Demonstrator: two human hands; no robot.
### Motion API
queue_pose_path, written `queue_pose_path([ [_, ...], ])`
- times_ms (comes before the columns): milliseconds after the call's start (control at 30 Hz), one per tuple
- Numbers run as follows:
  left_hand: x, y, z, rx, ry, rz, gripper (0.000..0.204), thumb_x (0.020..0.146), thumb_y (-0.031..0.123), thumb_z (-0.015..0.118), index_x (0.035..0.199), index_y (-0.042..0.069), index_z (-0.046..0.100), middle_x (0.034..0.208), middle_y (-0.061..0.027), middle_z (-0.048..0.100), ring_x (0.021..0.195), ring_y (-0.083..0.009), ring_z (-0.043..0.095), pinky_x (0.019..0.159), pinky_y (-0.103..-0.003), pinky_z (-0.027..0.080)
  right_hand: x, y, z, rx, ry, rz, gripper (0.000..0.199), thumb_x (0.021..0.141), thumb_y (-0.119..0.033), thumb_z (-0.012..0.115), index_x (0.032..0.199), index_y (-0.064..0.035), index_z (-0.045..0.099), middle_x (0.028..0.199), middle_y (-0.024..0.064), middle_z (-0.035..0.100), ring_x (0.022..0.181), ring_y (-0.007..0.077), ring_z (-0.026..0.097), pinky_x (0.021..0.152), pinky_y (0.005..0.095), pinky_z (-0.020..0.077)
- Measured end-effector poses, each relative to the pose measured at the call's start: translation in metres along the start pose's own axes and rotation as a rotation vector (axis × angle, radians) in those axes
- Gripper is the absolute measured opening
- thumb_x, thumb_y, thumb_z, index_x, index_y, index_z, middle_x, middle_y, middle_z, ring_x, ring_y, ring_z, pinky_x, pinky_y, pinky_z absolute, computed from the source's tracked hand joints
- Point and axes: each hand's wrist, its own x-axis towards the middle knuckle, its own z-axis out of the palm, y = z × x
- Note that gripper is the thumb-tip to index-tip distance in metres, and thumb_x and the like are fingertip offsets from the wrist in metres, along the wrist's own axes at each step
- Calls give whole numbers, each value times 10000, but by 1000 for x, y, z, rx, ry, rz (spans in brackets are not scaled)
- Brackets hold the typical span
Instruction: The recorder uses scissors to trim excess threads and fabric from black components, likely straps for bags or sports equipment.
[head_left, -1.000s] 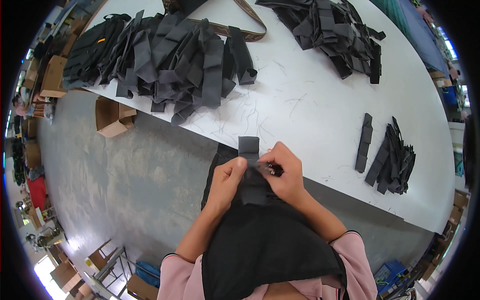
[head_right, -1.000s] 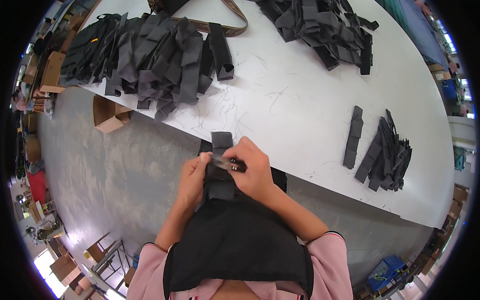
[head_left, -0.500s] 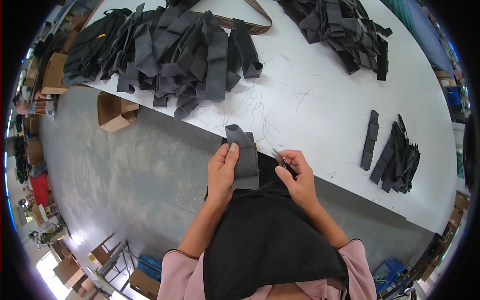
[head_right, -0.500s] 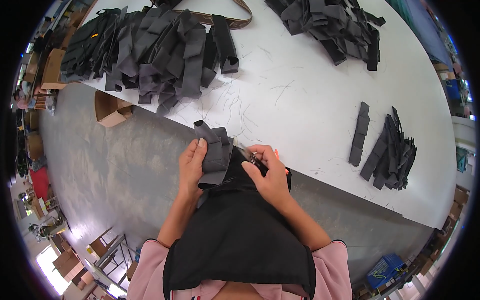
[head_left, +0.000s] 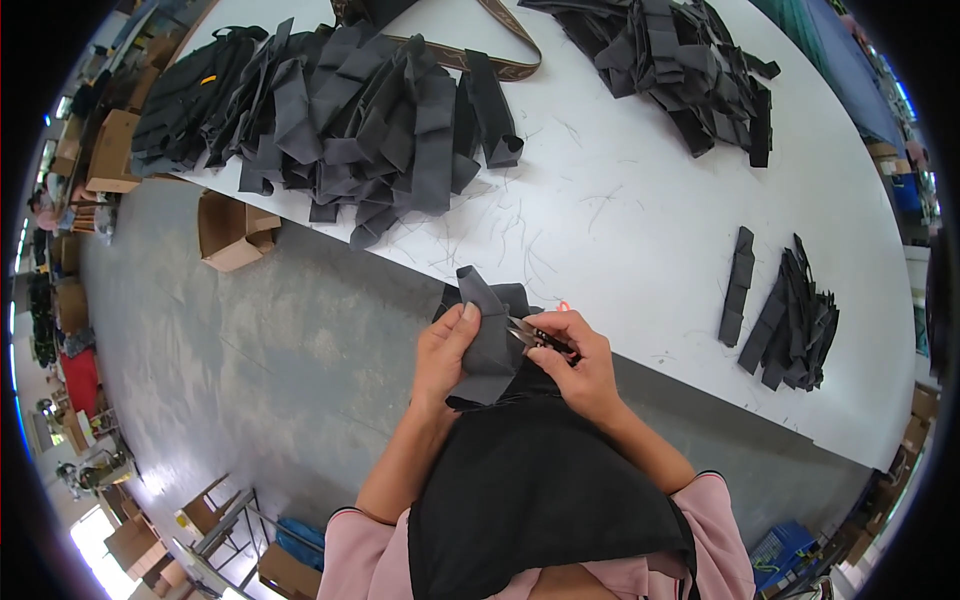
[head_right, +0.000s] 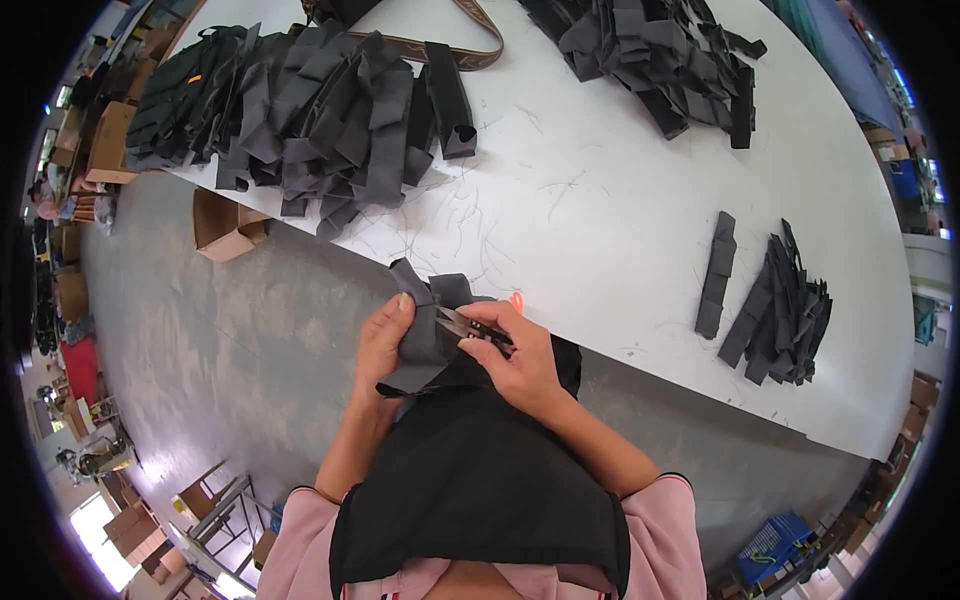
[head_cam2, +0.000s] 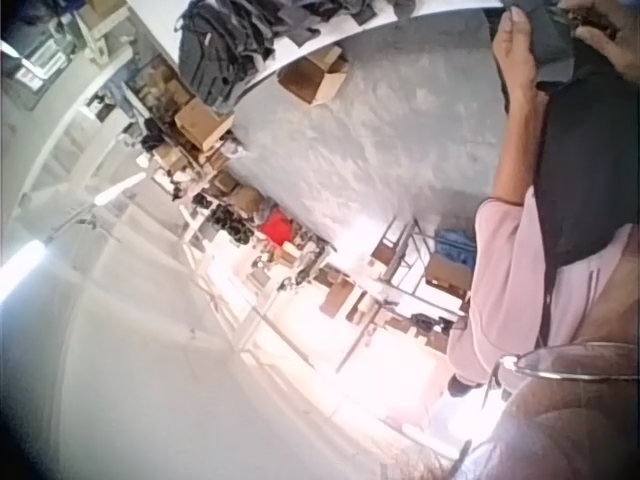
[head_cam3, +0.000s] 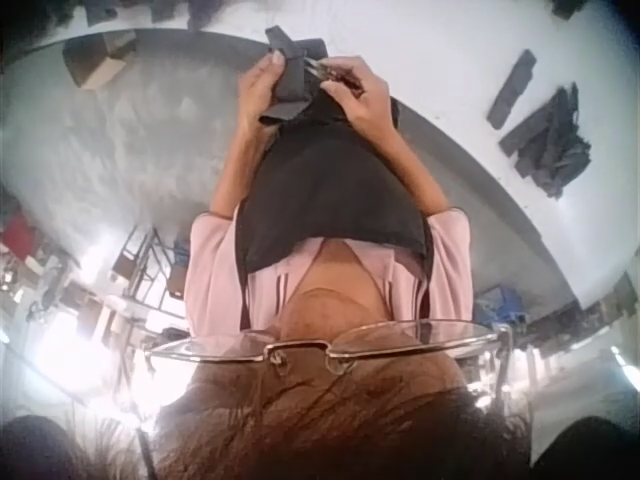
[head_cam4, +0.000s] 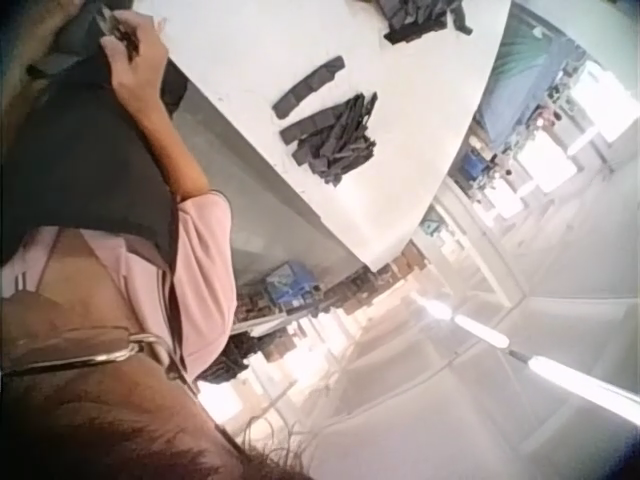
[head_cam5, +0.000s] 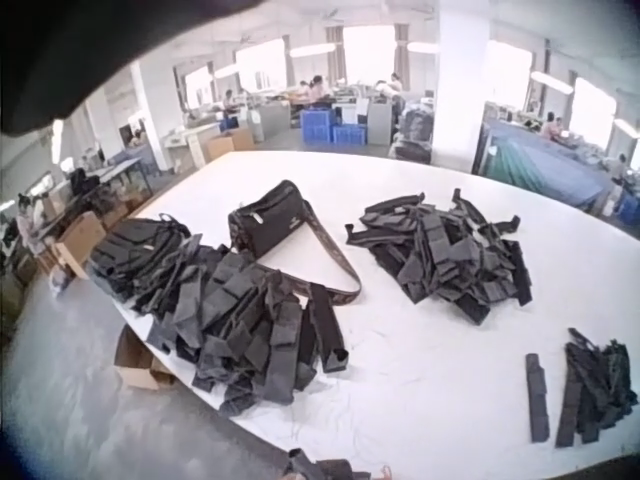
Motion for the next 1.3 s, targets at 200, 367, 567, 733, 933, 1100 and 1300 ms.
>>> queue_pose_path([
  [200,-1,-2,-1,-7,-37,-10,206,938,216,536,902,27,610,776,21,608,650,-23,518,589,-181,422,-8,1,1,-74,80,-89,234,802,11,626,1035,5,599,848,38,634,736,79,569,675,225,465],
  [367,-5,2,2,260,1,200,251,904,218,593,725,43,576,684,84,501,620,2,387,560,-172,321,-14,0,-8,-350,150,-340,236,734,3,670,966,-23,636,780,79,650,586,145,583,533,260,436],
  [567,-2,3,-3,343,25,166,298,893,205,605,648,53,528,630,96,432,604,3,332,520,-187,257,-13,-24,-14,-774,26,-498,244,697,-84,710,924,-67,622,723,48,614,556,215,546,511,293,415],
  [733,-6,1,4,357,22,190,327,889,208,612,621,56,503,603,103,408,578,4,310,492,-198,240,-10,-29,-12,-846,-41,-554,243,699,-108,712,914,-68,605,706,36,589,564,208,544,509,298,407],
  [933,-5,-4,3,353,14,199,327,889,204,612,620,52,503,595,104,406,568,6,303,480,-199,229,-9,-26,-6,-888,-36,-616,215,720,-124,694,894,-48,594,708,41,580,563,196,540,498,295,397],
  [1100,-3,-4,2,343,14,180,344,888,201,611,607,55,479,589,104,396,567,5,293,480,-199,223,-11,-26,-4,-953,-31,-656,195,736,-124,677,891,-38,594,704,46,577,559,196,537,496,290,393],
  [1300,0,-7,-2,384,6,163,352,887,201,610,601,58,463,588,104,390,568,3,287,481,-203,218,-16,-26,-6,-843,28,-596,213,706,-80,701,891,-40,603,742,62,616,572,206,561,507,295,416],
])
